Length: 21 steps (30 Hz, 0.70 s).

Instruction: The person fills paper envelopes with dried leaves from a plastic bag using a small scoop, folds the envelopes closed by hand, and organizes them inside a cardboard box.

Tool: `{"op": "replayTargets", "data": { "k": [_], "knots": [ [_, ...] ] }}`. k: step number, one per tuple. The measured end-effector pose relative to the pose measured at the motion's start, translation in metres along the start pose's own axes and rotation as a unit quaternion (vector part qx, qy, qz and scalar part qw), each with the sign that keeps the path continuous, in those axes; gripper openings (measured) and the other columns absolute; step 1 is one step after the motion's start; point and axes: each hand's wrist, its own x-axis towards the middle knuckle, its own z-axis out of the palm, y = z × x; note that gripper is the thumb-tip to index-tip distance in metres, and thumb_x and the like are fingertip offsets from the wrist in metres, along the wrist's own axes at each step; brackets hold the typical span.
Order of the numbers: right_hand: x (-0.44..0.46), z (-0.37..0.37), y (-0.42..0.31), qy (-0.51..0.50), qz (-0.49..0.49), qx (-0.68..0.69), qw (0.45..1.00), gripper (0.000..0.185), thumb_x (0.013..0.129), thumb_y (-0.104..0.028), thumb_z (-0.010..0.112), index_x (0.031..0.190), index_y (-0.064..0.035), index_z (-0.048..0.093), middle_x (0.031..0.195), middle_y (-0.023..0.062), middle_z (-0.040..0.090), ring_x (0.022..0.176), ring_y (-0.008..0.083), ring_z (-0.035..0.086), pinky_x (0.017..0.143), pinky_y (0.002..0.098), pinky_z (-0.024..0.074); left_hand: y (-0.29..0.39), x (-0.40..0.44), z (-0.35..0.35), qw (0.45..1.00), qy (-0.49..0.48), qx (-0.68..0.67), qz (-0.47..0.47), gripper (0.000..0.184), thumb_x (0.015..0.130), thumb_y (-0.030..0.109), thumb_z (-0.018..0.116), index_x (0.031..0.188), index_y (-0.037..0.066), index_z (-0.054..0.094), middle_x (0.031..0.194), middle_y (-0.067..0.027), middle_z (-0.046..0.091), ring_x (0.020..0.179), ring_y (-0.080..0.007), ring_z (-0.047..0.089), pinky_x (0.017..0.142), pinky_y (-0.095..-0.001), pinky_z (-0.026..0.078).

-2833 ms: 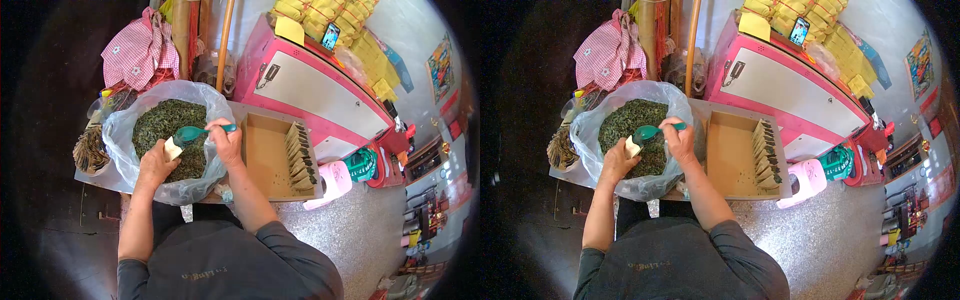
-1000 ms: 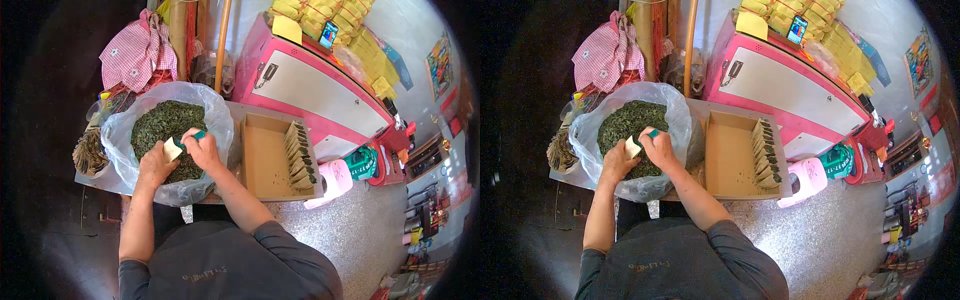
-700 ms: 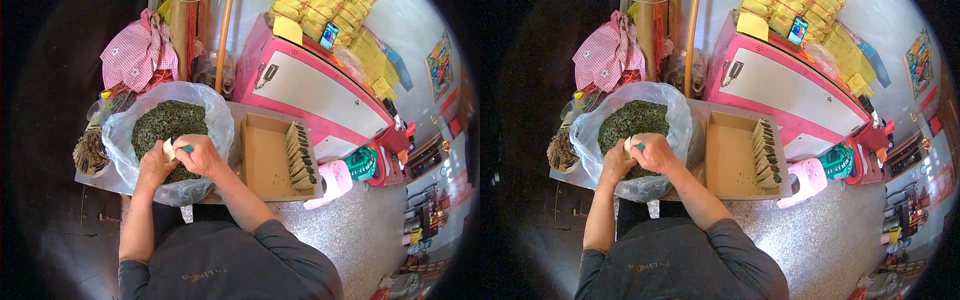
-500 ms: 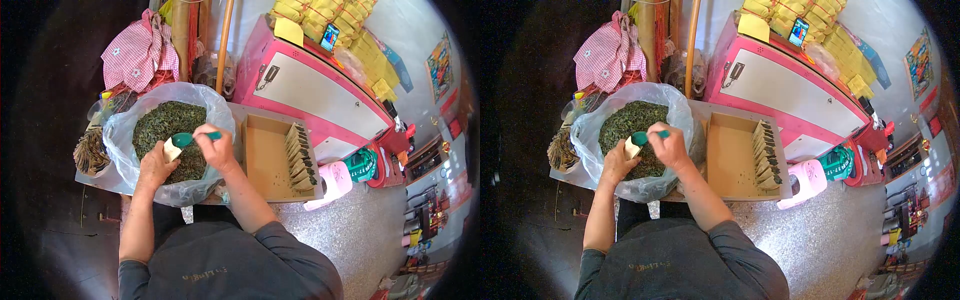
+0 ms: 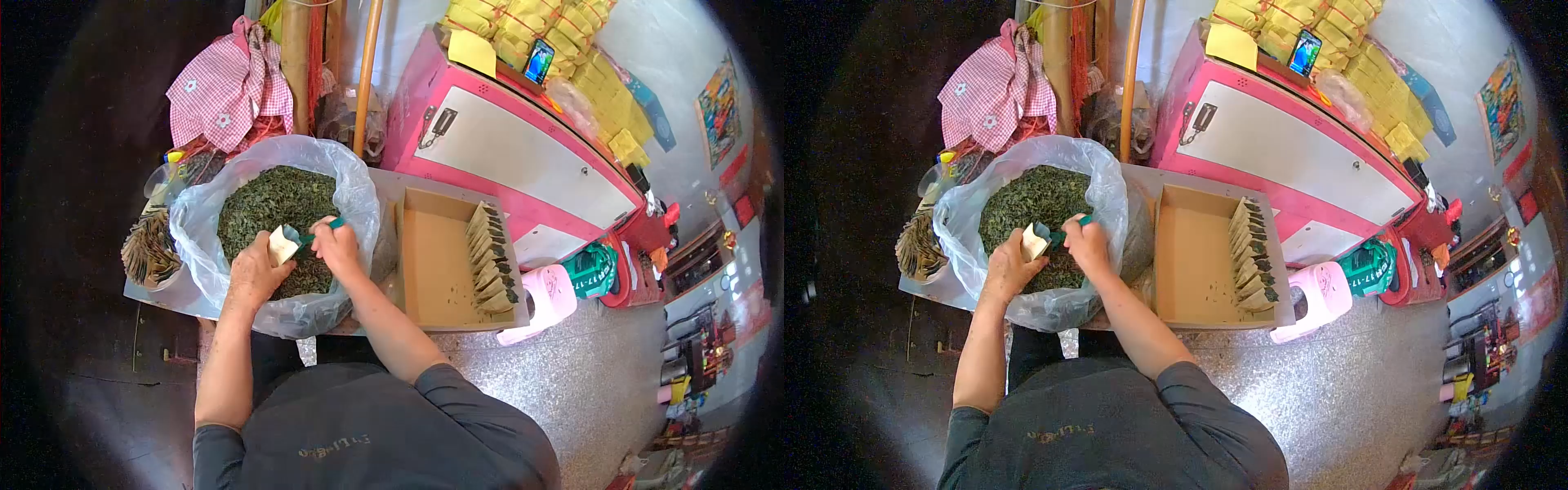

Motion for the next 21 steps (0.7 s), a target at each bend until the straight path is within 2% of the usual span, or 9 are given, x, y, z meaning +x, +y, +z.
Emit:
{"op": "replayTargets", "data": {
  "k": [1,2,3,5,7,9,15,21],
  "knots": [
    [0.0,-0.003,-0.003,-0.01,0.068,0.065,0.996,0.022,0.087,-0.019,0.049,0.082,-0.0019,0.063,0.06,0.0071,0.06,0.047,0.014,0.054,0.045,0.0277,0.0431,-0.001,0.0,0.001,1.0,0.005,-0.005,0.008,0.051,0.069,0.028,0.079,0.103,0.002,0.051,0.088,-0.0236,0.064,0.087,-0.0425,0.061,0.074,-0.0476,0.048],
    [0.001,-0.005,0.0,0.003,0.064,0.1,0.993,0.022,0.087,-0.018,0.048,0.083,-0.0023,0.063,0.059,0.0053,0.058,0.044,0.0098,0.05,0.039,0.023,0.0379,-0.001,0.001,0.001,1.0,0.007,-0.005,0.009,0.051,0.069,0.028,0.079,0.103,0.002,0.051,0.088,-0.0236,0.064,0.087,-0.0425,0.061,0.074,-0.0476,0.048],
    [0.002,-0.008,-0.001,0.002,0.063,0.1,0.993,0.022,0.087,-0.018,0.048,0.083,-0.0023,0.063,0.059,0.0053,0.058,0.044,0.0098,0.05,0.039,0.023,0.0379,-0.001,0.0,0.001,1.0,0.006,-0.006,0.007,0.051,0.069,0.028,0.079,0.102,0.002,0.051,0.088,-0.0236,0.064,0.086,-0.0426,0.061,0.074,-0.0476,0.048],
    [0.006,-0.016,-0.003,0.03,0.119,0.198,0.972,0.02,0.086,-0.017,0.049,0.083,-0.0033,0.063,0.058,0.0046,0.056,0.043,0.0088,0.048,0.037,0.022,0.0346,-0.002,0.0,0.001,1.0,0.006,-0.007,0.005,0.05,0.069,0.028,0.079,0.101,0.002,0.051,0.087,-0.0236,0.064,0.085,-0.0426,0.062,0.073,-0.0475,0.048],
    [0.005,-0.026,-0.016,0.046,0.118,0.241,0.962,0.018,0.085,-0.018,0.052,0.082,-0.0037,0.063,0.057,0.0047,0.054,0.041,0.0086,0.046,0.036,0.0219,0.0331,-0.001,0.0,0.001,1.0,0.007,0.0,0.009,0.05,0.069,0.028,0.079,0.1,0.002,0.051,0.087,-0.0236,0.064,0.085,-0.0424,0.062,0.073,-0.0476,0.048],
    [0.007,-0.035,-0.021,0.067,0.072,0.286,0.953,0.019,0.085,-0.02,0.052,0.08,-0.0041,0.062,0.055,0.0045,0.053,0.04,0.0084,0.044,0.036,0.0214,0.0317,0.0,0.001,0.001,1.0,0.003,0.004,0.006,0.049,0.069,0.028,0.079,0.099,0.001,0.051,0.087,-0.0236,0.064,0.085,-0.0424,0.062,0.073,-0.0478,0.048],
    [0.004,-0.044,-0.033,0.061,0.029,0.308,0.949,0.019,0.085,-0.019,0.052,0.078,-0.0033,0.062,0.054,0.0039,0.052,0.04,0.0086,0.043,0.036,0.0211,0.0313,0.003,0.001,0.001,1.0,0.002,0.015,0.002,0.048,0.069,0.027,0.079,0.099,0.002,0.051,0.088,-0.0236,0.064,0.086,-0.0424,0.062,0.075,-0.0483,0.048],
    [-0.004,-0.037,-0.043,0.007,0.02,0.218,0.976,0.021,0.085,-0.018,0.051,0.077,-0.0026,0.063,0.055,0.002,0.053,0.044,0.0075,0.045,0.04,0.0212,0.0332,0.001,0.002,0.003,1.0,-0.006,0.016,-0.001,0.049,0.068,0.026,0.079,0.1,0.002,0.051,0.088,-0.0232,0.065,0.087,-0.0423,0.062,0.075,-0.0485,0.048]
  ]
}}
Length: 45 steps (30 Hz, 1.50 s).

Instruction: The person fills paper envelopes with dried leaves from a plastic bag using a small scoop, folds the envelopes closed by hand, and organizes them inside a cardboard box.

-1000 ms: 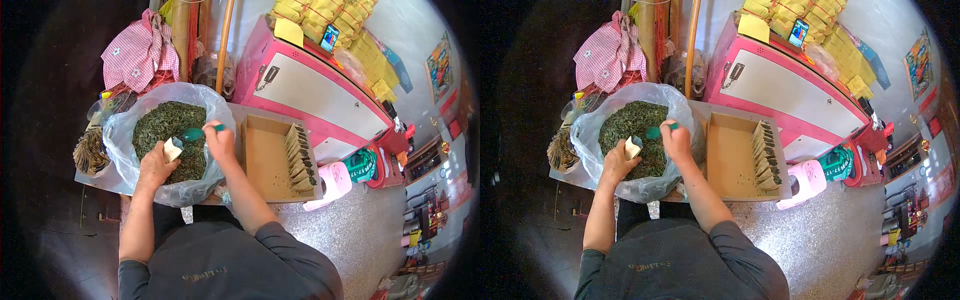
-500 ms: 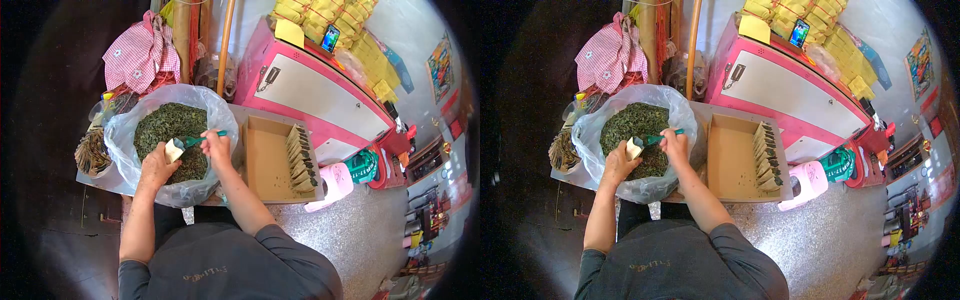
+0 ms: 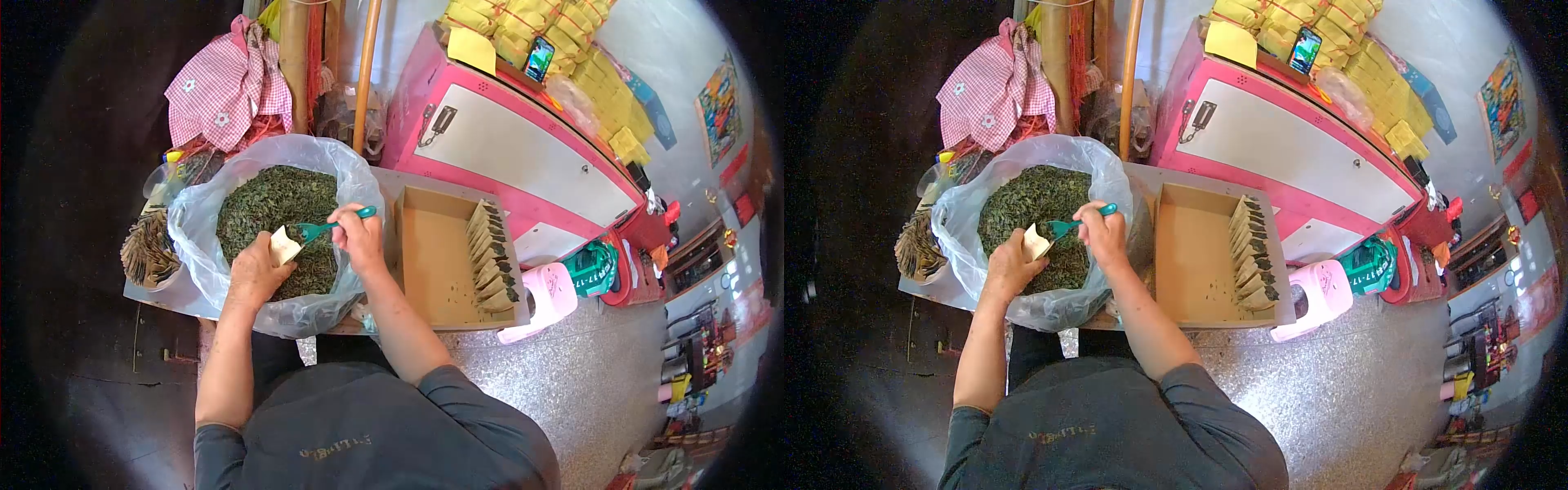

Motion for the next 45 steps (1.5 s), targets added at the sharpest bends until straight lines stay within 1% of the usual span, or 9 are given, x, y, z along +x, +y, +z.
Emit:
{"op": "replayTargets", "data": {
  "k": [8,14,18,25,38,40,42,44,45],
  "knots": [
    [-0.011,0.025,-0.015,-0.094,-0.123,-0.185,0.971,0.019,0.085,-0.013,0.05,0.079,-0.0002,0.063,0.06,0.0056,0.057,0.055,0.0121,0.053,0.053,0.0274,0.041,0.003,-0.002,-0.003,1.0,-0.004,0.008,0.007,0.047,0.069,0.024,0.079,0.099,0.003,0.05,0.089,-0.0218,0.065,0.087,-0.0398,0.063,0.076,-0.0469,0.049],
    [-0.02,0.039,-0.033,-0.194,-0.314,-0.272,0.889,0.011,0.081,-0.012,0.058,0.075,-0.0033,0.056,0.07,0.0146,0.059,0.066,0.0348,0.061,0.059,0.0391,0.0477,0.002,-0.003,-0.002,1.0,0.015,-0.005,0.006,0.046,0.071,0.025,0.078,0.1,0.002,0.051,0.088,-0.0214,0.066,0.087,-0.0405,0.063,0.076,-0.0471,0.049],
    [-0.018,0.033,-0.035,-0.2,-0.351,-0.28,0.871,0.005,0.081,-0.007,0.059,0.079,-0.0021,0.06,0.071,0.0122,0.061,0.061,0.0297,0.06,0.058,0.0351,0.0477,0.002,-0.004,-0.003,1.0,0.023,-0.019,0.007,0.046,0.071,0.026,0.078,0.1,0.002,0.051,0.087,-0.0215,0.066,0.086,-0.0408,0.063,0.076,-0.0474,0.049],
    [-0.017,0.013,-0.042,-0.07,-0.253,-0.184,0.947,0.013,0.085,-0.011,0.056,0.084,-0.0003,0.063,0.064,0.0045,0.058,0.059,0.0094,0.053,0.055,0.0258,0.0427,-0.001,-0.003,-0.003,1.0,0.02,-0.013,0.009,0.047,0.071,0.027,0.078,0.1,0.002,0.051,0.086,-0.0219,0.066,0.085,-0.0405,0.063,0.076,-0.0477,0.049],
    [0.006,-0.008,0.029,-0.028,0.062,-0.228,0.971,0.028,0.084,-0.015,0.057,0.108,-0.0008,0.06,0.063,0.0052,0.061,0.049,0.0119,0.055,0.049,0.0262,0.046,-0.001,-0.003,-0.004,1.0,0.013,-0.019,0.003,0.046,0.07,0.026,0.078,0.098,0.002,0.051,0.087,-0.022,0.066,0.085,-0.0402,0.063,0.076,-0.0471,0.049],
    [0.009,-0.013,0.029,-0.027,0.064,-0.254,0.965,0.041,0.081,-0.015,0.059,0.12,-0.0022,0.052,0.067,0.0079,0.061,0.056,0.0161,0.059,0.056,0.03,0.0491,-0.003,-0.003,-0.003,1.0,0.018,-0.015,0.007,0.046,0.07,0.027,0.078,0.098,0.002,0.051,0.087,-0.0221,0.065,0.085,-0.0403,0.063,0.076,-0.047,0.049],
    [0.01,-0.018,0.032,0.08,-0.127,-0.355,0.923,0.047,0.079,-0.014,0.06,0.123,-0.0024,0.048,0.075,0.0112,0.06,0.068,0.0215,0.062,0.064,0.0342,0.0496,-0.004,-0.003,-0.002,1.0,0.019,-0.024,0.005,0.046,0.07,0.026,0.078,0.098,0.002,0.052,0.086,-0.0227,0.065,0.085,-0.0413,0.062,0.074,-0.047,0.048],
    [0.001,-0.012,0.004,0.08,-0.071,-0.361,0.926,0.052,0.077,-0.013,0.061,0.125,-0.004,0.044,0.085,0.0153,0.06,0.08,0.0293,0.062,0.072,0.0392,0.0488,-0.004,-0.002,-0.002,0.999,0.02,-0.034,0.006,0.045,0.07,0.026,0.078,0.099,0.002,0.052,0.085,-0.0234,0.064,0.084,-0.0424,0.061,0.072,-0.047,0.047],
    [0.001,-0.01,0.0,0.119,-0.205,-0.411,0.88,0.05,0.077,-0.012,0.062,0.124,-0.0049,0.047,0.089,0.0161,0.06,0.082,0.0319,0.062,0.072,0.04,0.0491,-0.004,-0.002,-0.003,0.999,0.02,-0.031,0.01,0.045,0.07,0.026,0.077,0.099,0.002,0.052,0.085,-0.0232,0.064,0.084,-0.0427,0.061,0.072,-0.0472,0.047]
  ]
}}
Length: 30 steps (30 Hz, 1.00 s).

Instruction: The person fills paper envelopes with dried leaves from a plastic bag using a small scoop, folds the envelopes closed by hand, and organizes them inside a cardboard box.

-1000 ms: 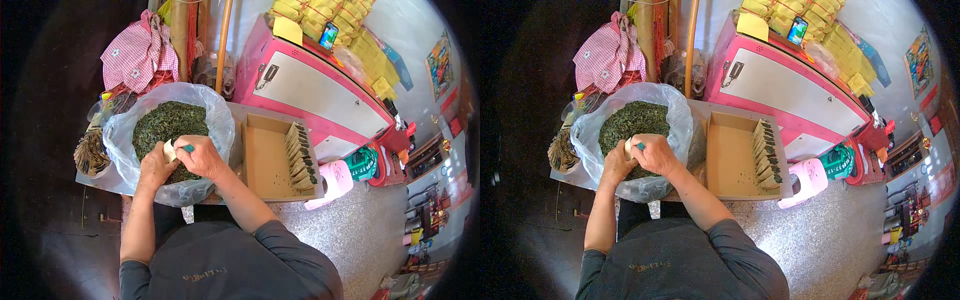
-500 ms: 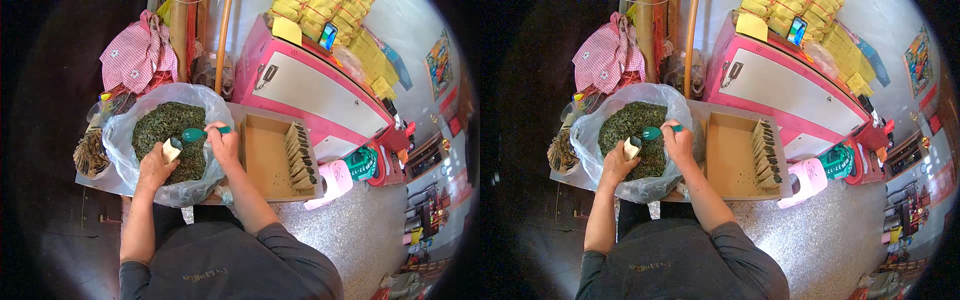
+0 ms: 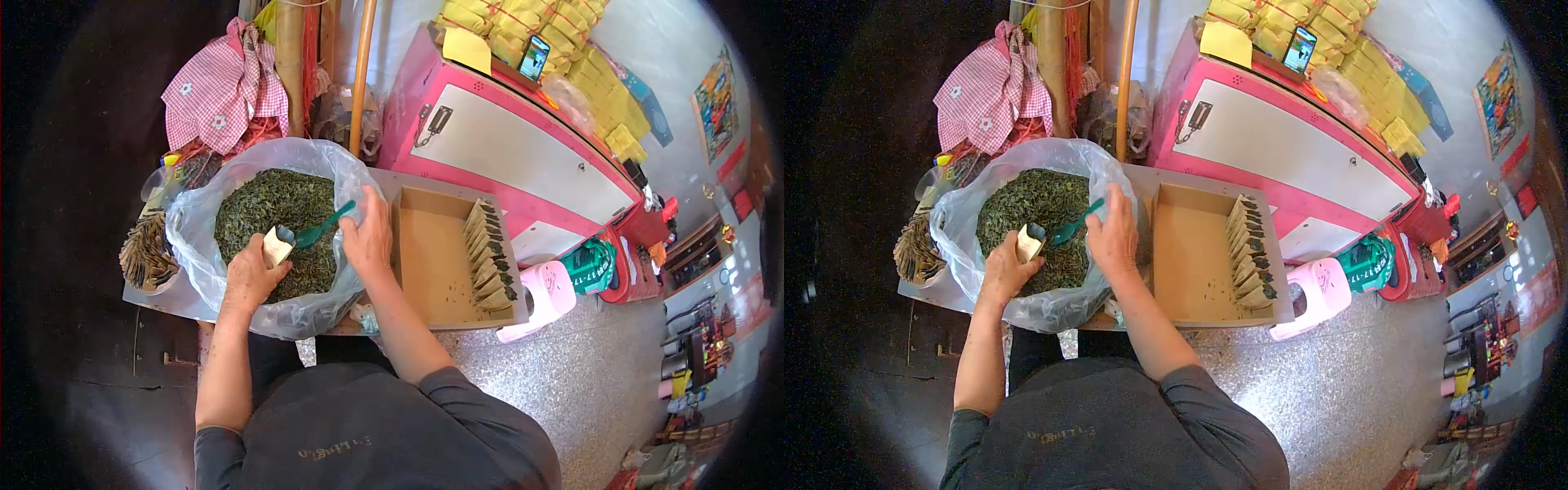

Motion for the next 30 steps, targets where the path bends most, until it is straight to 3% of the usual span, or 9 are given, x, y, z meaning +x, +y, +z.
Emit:
{"op": "replayTargets", "data": {
  "k": [1,2,5,7,9,13,17,20,30],
  "knots": [
    [0.001,-0.002,-0.005,0.084,-0.117,-0.055,0.988,0.048,0.076,-0.011,0.062,0.122,-0.0059,0.05,0.092,0.0169,0.061,0.084,0.0346,0.061,0.073,0.0409,0.0493,0.0,-0.001,0.0,1.0,-0.001,0.003,0.004,0.045,0.07,0.026,0.077,0.099,0.002,0.052,0.085,-0.0231,0.064,0.083,-0.043,0.061,0.071,-0.0474,0.047],
    [-0.001,-0.004,-0.011,0.084,-0.117,-0.055,0.988,0.048,0.076,-0.011,0.062,0.122,-0.0059,0.05,0.092,0.0169,0.061,0.084,0.0346,0.061,0.073,0.0409,0.0493,0.002,0.0,0.0,1.0,-0.001,0.002,0.004,0.045,0.07,0.026,0.077,0.099,0.002,0.052,0.085,-0.0231,0.064,0.083,-0.043,0.061,0.071,-0.0474,0.047],
    [-0.012,-0.007,-0.036,-0.004,-0.175,0.024,0.984,0.042,0.074,-0.01,0.064,0.114,-0.0043,0.055,0.098,0.018,0.061,0.09,0.0379,0.059,0.074,0.0415,0.05,0.009,0.001,0.002,1.0,0.003,0.028,0.006,0.046,0.071,0.027,0.077,0.098,0.002,0.051,0.086,-0.0219,0.065,0.084,-0.0403,0.063,0.072,-0.0469,0.049],
    [-0.021,0.0,-0.051,-0.087,-0.236,0.128,0.959,0.036,0.072,-0.008,0.066,0.108,-0.0032,0.058,0.098,0.0175,0.062,0.092,0.0369,0.061,0.075,0.0406,0.0506,0.009,0.003,0.009,0.996,0.061,-0.013,0.067,0.045,0.07,0.027,0.076,0.099,0.002,0.051,0.085,-0.022,0.064,0.081,-0.0404,0.063,0.071,-0.0465,0.05],
    [-0.029,0.008,-0.054,-0.145,-0.246,0.161,0.945,0.038,0.073,-0.007,0.064,0.11,-0.0044,0.055,0.101,0.0168,0.061,0.091,0.0362,0.061,0.077,0.043,0.0497,0.008,0.004,0.018,0.993,0.081,-0.032,0.074,0.045,0.071,0.026,0.074,0.1,0.002,0.05,0.085,-0.0221,0.064,0.08,-0.0406,0.063,0.07,-0.0464,0.049],
    [-0.031,0.013,-0.053,-0.195,-0.097,0.176,0.96,0.036,0.076,-0.005,0.062,0.111,-0.0049,0.054,0.097,0.0162,0.063,0.089,0.0358,0.062,0.074,0.0407,0.0505,0.006,0.001,0.017,0.994,0.067,-0.032,0.077,0.045,0.072,0.023,0.073,0.104,0.002,0.05,0.084,-0.0221,0.064,0.081,-0.0412,0.062,0.07,-0.0466,0.049],
    [-0.032,0.014,-0.057,-0.144,-0.106,0.202,0.963,0.025,0.079,-0.005,0.06,0.103,-0.0041,0.055,0.09,0.0167,0.062,0.084,0.0362,0.062,0.071,0.041,0.05,0.011,-0.001,0.016,0.988,0.099,-0.071,0.09,0.045,0.072,0.019,0.072,0.107,0.002,0.05,0.087,-0.0227,0.063,0.084,-0.0412,0.062,0.073,-0.0469,0.049],
    [-0.033,0.021,-0.053,-0.183,-0.123,0.134,0.966,0.008,0.079,-0.007,0.06,0.081,-0.0016,0.055,0.079,0.017,0.057,0.075,0.038,0.059,0.065,0.0449,0.0468,-0.009,0.001,0.031,0.988,0.091,-0.067,0.105,0.044,0.071,0.014,0.07,0.108,0.003,0.05,0.09,-0.0229,0.063,0.086,-0.0419,0.061,0.074,-0.0464,0.048],
    [-0.033,0.017,-0.047,-0.199,-0.133,0.122,0.963,0.007,0.079,-0.009,0.058,0.077,-0.0025,0.057,0.076,0.0162,0.057,0.074,0.0366,0.059,0.064,0.0449,0.047,-0.006,-0.004,0.032,0.984,0.122,-0.026,0.129,0.048,0.069,0.012,0.07,0.113,0.004,0.052,0.091,-0.02,0.064,0.084,-0.0397,0.061,0.074,-0.0443,0.049]
  ]
}}
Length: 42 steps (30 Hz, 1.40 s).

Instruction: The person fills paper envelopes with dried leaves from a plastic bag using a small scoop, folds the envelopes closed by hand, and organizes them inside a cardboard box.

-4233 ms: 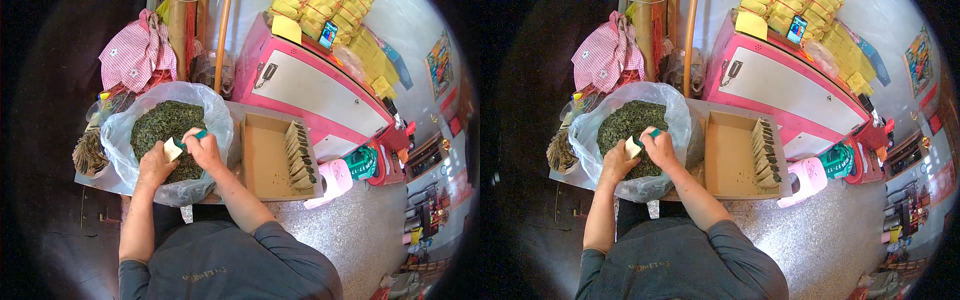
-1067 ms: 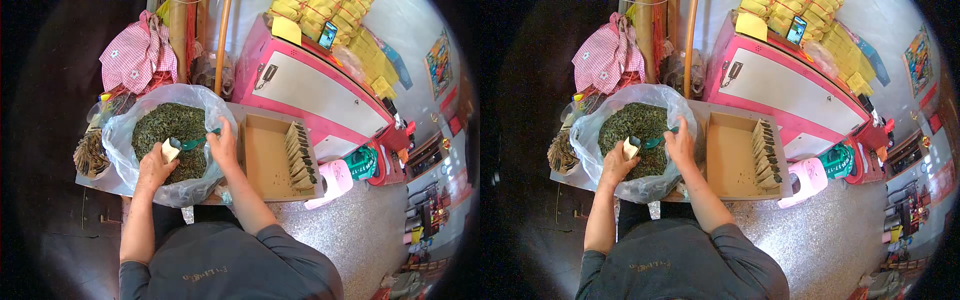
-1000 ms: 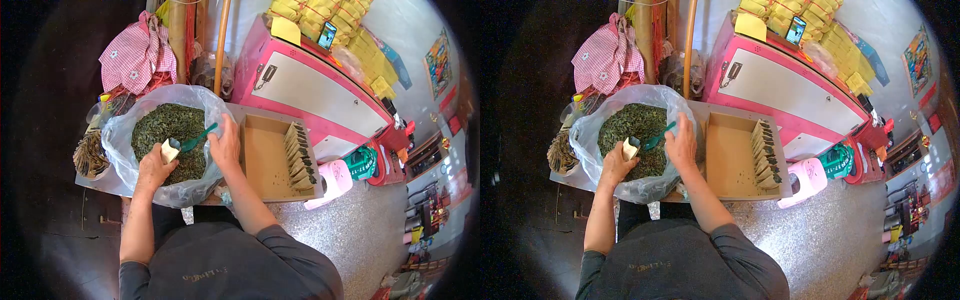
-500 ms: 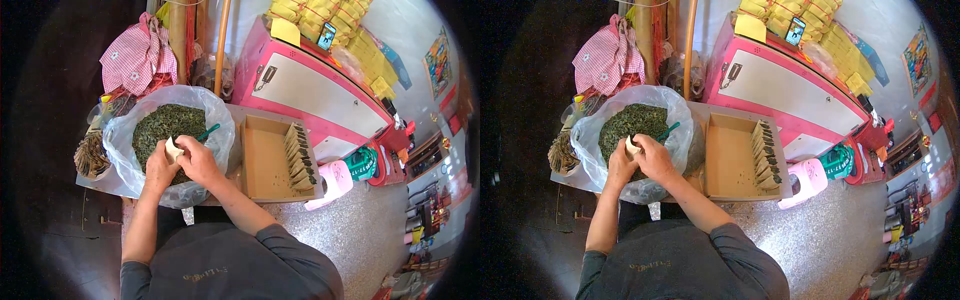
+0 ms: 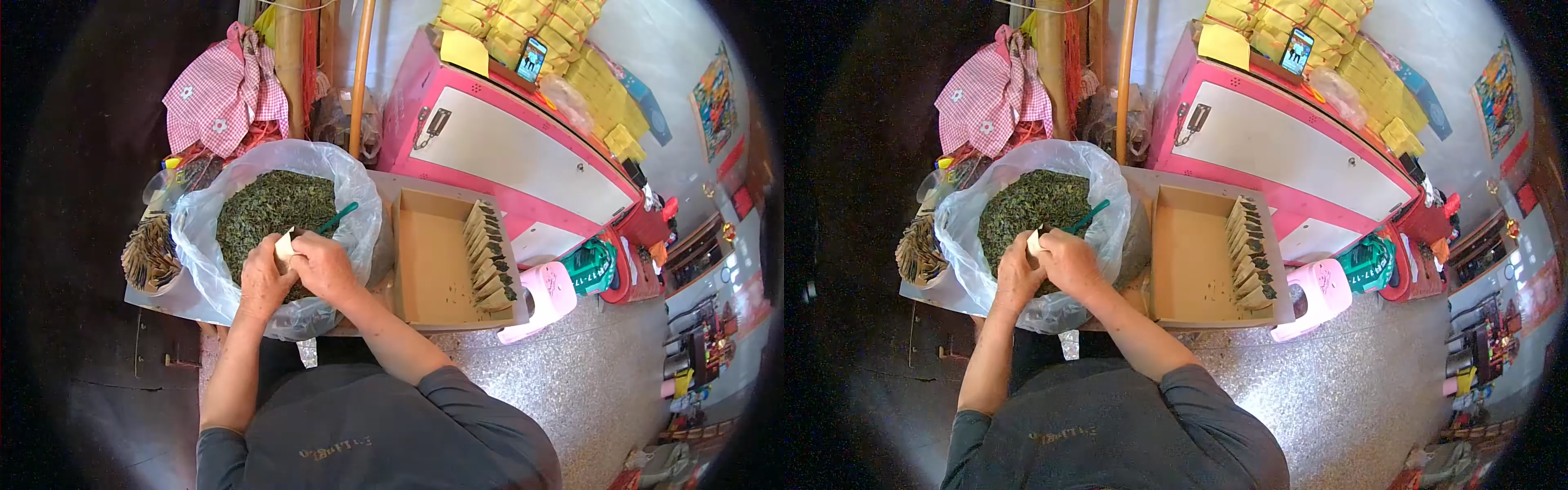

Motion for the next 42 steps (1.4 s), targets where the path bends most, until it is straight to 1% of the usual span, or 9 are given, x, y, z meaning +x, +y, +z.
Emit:
{"op": "replayTargets", "data": {
  "k": [5,10,13,18,29,32,38,40,42],
  "knots": [
    [0.011,-0.021,0.001,0.042,-0.087,-0.033,0.995,0.006,0.073,-0.004,0.063,0.078,-0.0029,0.061,0.077,0.0151,0.059,0.076,0.0336,0.059,0.067,0.0407,0.0472,0.013,0.006,-0.017,0.998,-0.036,-0.037,-0.024,0.057,0.066,0.018,0.08,0.114,0.003,0.054,0.092,-0.0191,0.064,0.085,-0.0373,0.063,0.076,-0.042,0.05],
    [0.015,-0.035,-0.007,0.026,-0.161,-0.027,0.986,0.011,0.069,-0.002,0.067,0.078,-0.0027,0.061,0.079,0.0109,0.061,0.078,0.0311,0.06,0.069,0.0389,0.0485,0.008,0.006,-0.019,0.918,-0.104,-0.368,-0.104,0.027,0.076,0.007,0.076,0.099,0.002,0.062,0.09,-0.003,0.068,0.082,-0.0115,0.063,0.073,-0.0279,0.05],
    [0.014,-0.037,-0.012,-0.013,-0.183,0.023,0.983,0.013,0.065,0.0,0.068,0.077,-0.0028,0.062,0.083,0.0083,0.063,0.076,0.0293,0.059,0.067,0.0367,0.0487,0.006,0.005,-0.031,0.885,-0.206,-0.397,-0.129,0.025,0.077,0.008,0.076,0.098,0.003,0.065,0.089,0.0017,0.066,0.083,-0.0045,0.058,0.073,-0.023,0.048],
    [0.014,-0.037,-0.015,-0.032,-0.198,0.003,0.98,0.015,0.063,-0.003,0.068,0.078,-0.0035,0.063,0.088,0.0075,0.065,0.075,0.0285,0.06,0.066,0.0357,0.0493,0.009,0.002,-0.029,0.827,-0.248,-0.477,-0.169,0.015,0.082,0.007,0.07,0.096,0.004,0.065,0.084,0.0017,0.066,0.076,-0.0071,0.061,0.069,-0.0248,0.051],
    [0.012,-0.029,-0.027,-0.068,-0.115,-0.041,0.99,0.007,0.076,-0.012,0.058,0.079,-0.006,0.058,0.08,0.0114,0.061,0.076,0.0319,0.061,0.066,0.0416,0.0492,-0.004,-0.001,-0.013,0.911,-0.15,-0.377,-0.07,0.028,0.084,0.008,0.07,0.11,0.004,0.058,0.094,0.0012,0.062,0.088,-0.0075,0.053,0.08,-0.0259,0.046],
    [0.014,-0.03,-0.031,0.016,-0.103,0.007,0.994,0.008,0.078,-0.013,0.057,0.075,-0.0057,0.056,0.074,0.0112,0.058,0.075,0.032,0.061,0.065,0.0425,0.0484,0.001,0.002,-0.017,0.913,-0.145,-0.376,-0.07,0.031,0.085,0.011,0.07,0.112,0.004,0.058,0.096,0.0005,0.062,0.088,-0.008,0.053,0.081,-0.0265,0.046],
    [0.012,-0.028,-0.023,-0.083,-0.119,-0.087,0.986,0.008,0.075,-0.005,0.061,0.082,-0.002,0.06,0.079,0.0126,0.061,0.075,0.0328,0.061,0.065,0.0403,0.049,0.008,0.001,-0.017,0.926,-0.117,-0.354,-0.064,0.028,0.088,0.019,0.069,0.109,0.004,0.058,0.091,0.0004,0.061,0.085,-0.0081,0.052,0.078,-0.0264,0.046],
    [0.014,-0.023,-0.028,0.048,-0.119,-0.002,0.992,0.009,0.077,-0.012,0.059,0.073,-0.0048,0.055,0.073,0.0113,0.057,0.07,0.0318,0.059,0.06,0.0421,0.0466,0.003,0.001,-0.018,0.927,-0.122,-0.348,-0.066,0.028,0.088,0.021,0.069,0.108,0.004,0.058,0.089,0.0006,0.061,0.083,-0.0081,0.052,0.077,-0.0264,0.046],
    [0.013,-0.024,-0.024,0.025,-0.118,-0.019,0.992,0.008,0.076,-0.011,0.059,0.074,-0.0046,0.056,0.074,0.0115,0.057,0.07,0.0318,0.059,0.061,0.0419,0.0469,0.001,0.001,-0.017,0.929,-0.127,-0.342,-0.067,0.028,0.088,0.023,0.069,0.106,0.004,0.059,0.088,0.0008,0.06,0.081,-0.0081,0.051,0.075,-0.0264,0.046]
  ]
}}
